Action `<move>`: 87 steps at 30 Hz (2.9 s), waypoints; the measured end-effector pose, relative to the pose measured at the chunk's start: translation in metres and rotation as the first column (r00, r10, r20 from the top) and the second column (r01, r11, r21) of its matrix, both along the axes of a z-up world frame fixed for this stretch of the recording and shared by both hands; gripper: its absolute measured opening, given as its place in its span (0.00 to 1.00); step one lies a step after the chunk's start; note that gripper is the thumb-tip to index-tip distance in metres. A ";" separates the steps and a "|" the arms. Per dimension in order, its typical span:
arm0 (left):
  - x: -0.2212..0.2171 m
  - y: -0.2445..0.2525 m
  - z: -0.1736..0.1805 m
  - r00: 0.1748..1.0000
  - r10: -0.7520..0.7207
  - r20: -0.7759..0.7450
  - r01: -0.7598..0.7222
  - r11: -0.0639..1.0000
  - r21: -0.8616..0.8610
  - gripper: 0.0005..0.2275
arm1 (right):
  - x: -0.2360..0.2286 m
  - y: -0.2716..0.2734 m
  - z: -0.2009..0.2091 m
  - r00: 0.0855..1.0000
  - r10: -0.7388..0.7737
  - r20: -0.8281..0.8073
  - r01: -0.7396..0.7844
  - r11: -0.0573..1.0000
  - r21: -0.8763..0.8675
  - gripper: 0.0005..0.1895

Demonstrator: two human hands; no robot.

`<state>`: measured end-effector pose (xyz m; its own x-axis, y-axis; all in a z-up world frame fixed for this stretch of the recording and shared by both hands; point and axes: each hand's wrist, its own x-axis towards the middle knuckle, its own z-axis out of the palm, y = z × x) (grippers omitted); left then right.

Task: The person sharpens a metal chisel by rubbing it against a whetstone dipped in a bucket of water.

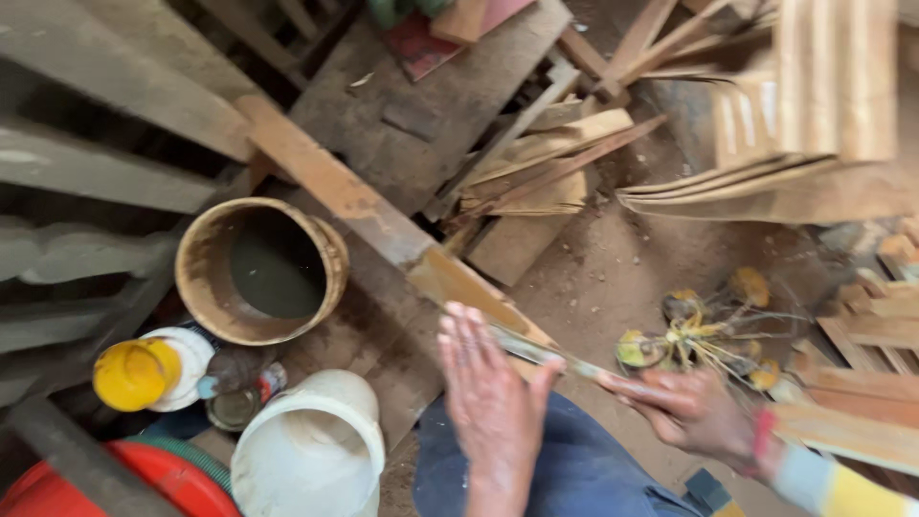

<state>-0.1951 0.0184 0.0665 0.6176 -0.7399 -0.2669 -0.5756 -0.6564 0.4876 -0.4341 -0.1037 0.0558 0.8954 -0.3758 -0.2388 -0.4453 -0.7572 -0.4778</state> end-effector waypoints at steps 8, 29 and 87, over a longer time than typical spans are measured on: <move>0.187 -0.019 -0.046 0.995 0.036 0.095 -0.036 0.999 -0.005 0.46 | 0.199 -0.032 -0.047 0.980 0.056 0.192 -0.051 0.998 -0.034 0.17; 0.072 0.006 -0.093 0.613 0.430 -0.663 -0.729 0.630 -0.265 0.10 | 0.178 0.012 -0.001 0.950 -0.313 -0.025 0.313 0.940 0.134 0.31; 0.069 -0.002 -0.071 0.118 -0.128 -0.985 -0.840 0.517 -0.167 0.23 | 0.153 -0.011 0.008 0.836 -0.521 0.171 0.304 0.700 0.646 0.30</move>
<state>-0.1258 0.0168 -0.0047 0.5524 -0.6870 -0.4721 0.7420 0.1472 0.6541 -0.2808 -0.1149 0.0642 0.7437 -0.6129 -0.2669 -0.3844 -0.0654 -0.9209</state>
